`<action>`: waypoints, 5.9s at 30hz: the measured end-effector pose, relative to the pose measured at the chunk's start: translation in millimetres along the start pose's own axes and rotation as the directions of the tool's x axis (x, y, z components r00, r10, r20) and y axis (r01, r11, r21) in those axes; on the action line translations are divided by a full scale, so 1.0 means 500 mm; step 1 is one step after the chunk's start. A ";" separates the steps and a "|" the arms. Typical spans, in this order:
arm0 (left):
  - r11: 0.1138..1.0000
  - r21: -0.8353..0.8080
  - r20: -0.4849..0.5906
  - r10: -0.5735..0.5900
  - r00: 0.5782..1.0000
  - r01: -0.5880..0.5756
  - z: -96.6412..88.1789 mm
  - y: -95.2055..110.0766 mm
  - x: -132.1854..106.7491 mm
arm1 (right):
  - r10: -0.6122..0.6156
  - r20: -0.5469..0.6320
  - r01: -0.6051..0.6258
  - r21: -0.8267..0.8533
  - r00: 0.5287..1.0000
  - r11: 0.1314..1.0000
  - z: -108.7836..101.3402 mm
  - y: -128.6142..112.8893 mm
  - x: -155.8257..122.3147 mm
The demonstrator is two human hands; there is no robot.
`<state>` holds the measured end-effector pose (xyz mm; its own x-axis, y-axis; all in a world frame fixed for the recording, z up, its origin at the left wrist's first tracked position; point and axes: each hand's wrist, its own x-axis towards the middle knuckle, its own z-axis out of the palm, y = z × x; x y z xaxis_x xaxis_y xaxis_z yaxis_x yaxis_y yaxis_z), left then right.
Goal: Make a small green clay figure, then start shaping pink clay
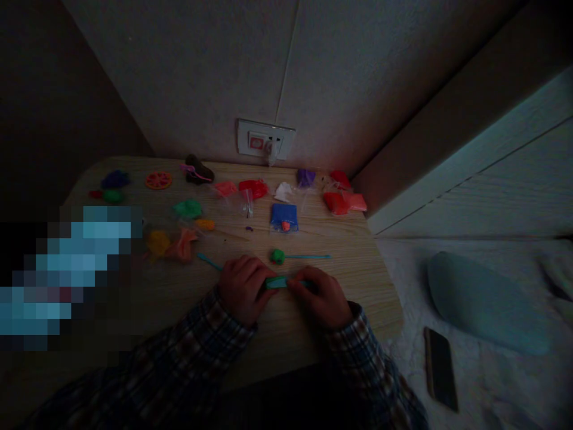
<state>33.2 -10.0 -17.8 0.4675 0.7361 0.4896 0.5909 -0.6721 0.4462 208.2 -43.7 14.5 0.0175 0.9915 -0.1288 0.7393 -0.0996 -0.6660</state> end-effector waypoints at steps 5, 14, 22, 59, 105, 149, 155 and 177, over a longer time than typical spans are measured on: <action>1.000 -0.001 0.003 -0.014 1.000 0.014 0.002 0.001 0.000 | -0.018 0.008 0.018 0.001 1.000 1.000 0.007 -0.006 0.001; 0.999 -0.033 0.001 -0.015 1.000 0.015 -0.004 -0.002 0.002 | -0.014 0.021 0.014 -0.013 1.000 1.000 0.006 -0.016 0.004; 0.999 -0.041 0.038 -0.022 0.999 0.024 -0.004 -0.006 -0.004 | -0.009 0.010 0.009 0.004 1.000 1.000 0.007 -0.014 0.005; 0.998 -0.060 0.064 -0.008 0.998 0.012 -0.006 0.003 0.005 | -0.005 0.077 0.006 -0.021 0.997 1.000 -0.004 -0.007 0.003; 0.996 -0.081 0.073 -0.026 0.997 0.032 0.001 0.011 0.009 | -0.033 0.066 0.033 0.002 0.997 0.999 -0.002 -0.003 0.008; 0.988 -0.087 0.098 -0.116 0.988 0.125 0.002 0.011 0.008 | 0.074 0.013 -0.074 -0.002 0.997 0.997 0.006 -0.011 0.008; 0.992 -0.076 0.076 -0.094 0.993 0.100 -0.001 0.009 0.009 | 0.056 0.011 -0.056 0.021 0.998 0.998 0.008 -0.009 0.005; 0.999 0.023 0.016 -0.037 0.999 0.037 -0.010 0.015 0.011 | 0.022 0.024 -0.022 -0.004 0.999 1.000 0.007 0.000 0.003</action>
<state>36.8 -11.4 -8.2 0.4558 0.7616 0.4607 0.6225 -0.6427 0.4466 205.9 -42.7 12.0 0.0180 0.9867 -0.1612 0.7414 -0.1214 -0.6600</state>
